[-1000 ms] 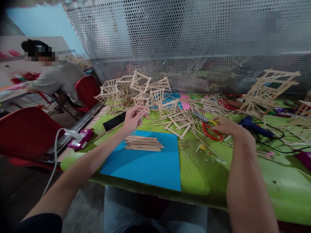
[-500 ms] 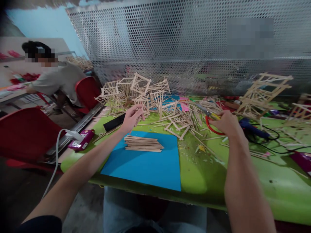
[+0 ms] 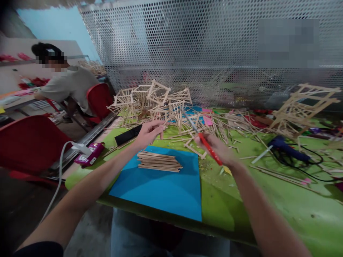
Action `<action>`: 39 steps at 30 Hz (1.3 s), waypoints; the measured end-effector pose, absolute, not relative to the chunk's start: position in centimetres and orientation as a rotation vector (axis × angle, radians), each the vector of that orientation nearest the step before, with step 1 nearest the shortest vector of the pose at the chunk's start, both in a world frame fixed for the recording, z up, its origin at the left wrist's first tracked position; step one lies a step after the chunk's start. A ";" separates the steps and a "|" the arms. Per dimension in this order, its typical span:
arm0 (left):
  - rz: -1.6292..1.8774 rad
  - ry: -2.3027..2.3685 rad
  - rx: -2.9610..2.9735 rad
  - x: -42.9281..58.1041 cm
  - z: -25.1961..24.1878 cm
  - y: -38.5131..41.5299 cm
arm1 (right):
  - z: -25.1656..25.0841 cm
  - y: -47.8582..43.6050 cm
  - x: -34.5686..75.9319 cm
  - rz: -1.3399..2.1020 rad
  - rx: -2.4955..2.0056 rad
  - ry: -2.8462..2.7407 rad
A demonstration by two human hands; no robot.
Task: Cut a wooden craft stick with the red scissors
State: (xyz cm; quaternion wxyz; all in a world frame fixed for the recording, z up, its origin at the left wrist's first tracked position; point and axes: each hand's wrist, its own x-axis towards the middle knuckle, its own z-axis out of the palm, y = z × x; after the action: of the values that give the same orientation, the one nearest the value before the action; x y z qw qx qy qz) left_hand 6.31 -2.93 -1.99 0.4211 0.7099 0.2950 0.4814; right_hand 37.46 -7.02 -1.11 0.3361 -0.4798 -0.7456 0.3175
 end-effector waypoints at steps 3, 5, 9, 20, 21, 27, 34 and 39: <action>1.164 0.756 1.787 6.5 -1.7 -3.4 | -0.8 -8.6 34.7 0.839 -1.240 -2.035; 1.125 0.755 1.800 6.7 -1.5 -3.7 | -1.1 -9.1 34.0 0.888 -1.216 -2.035; 0.996 0.691 1.883 6.6 -0.8 -4.1 | -2.2 -9.0 34.1 1.007 -1.179 -1.976; 0.813 0.572 1.728 5.8 -1.1 -4.4 | -2.1 -9.2 34.4 1.096 -1.178 -1.968; 0.812 0.564 1.717 5.8 -1.1 -4.4 | -2.2 -9.2 34.5 1.098 -1.176 -1.978; 0.773 0.532 1.676 6.0 -1.0 -4.4 | -2.0 -9.1 34.3 1.104 -1.147 -1.960; 0.772 0.549 1.681 5.8 -2.0 -3.7 | -1.1 -9.5 33.5 1.147 -1.192 -1.947; 0.753 0.539 1.643 5.9 -2.1 -3.6 | -1.0 -9.5 33.5 1.151 -1.199 -1.965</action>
State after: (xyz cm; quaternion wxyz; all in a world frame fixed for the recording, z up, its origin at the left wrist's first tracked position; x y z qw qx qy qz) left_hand 5.85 -3.63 -2.12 0.5875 0.7049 0.2313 0.3231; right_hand 33.50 -9.54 -1.00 0.2803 -0.4472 -0.7329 0.4293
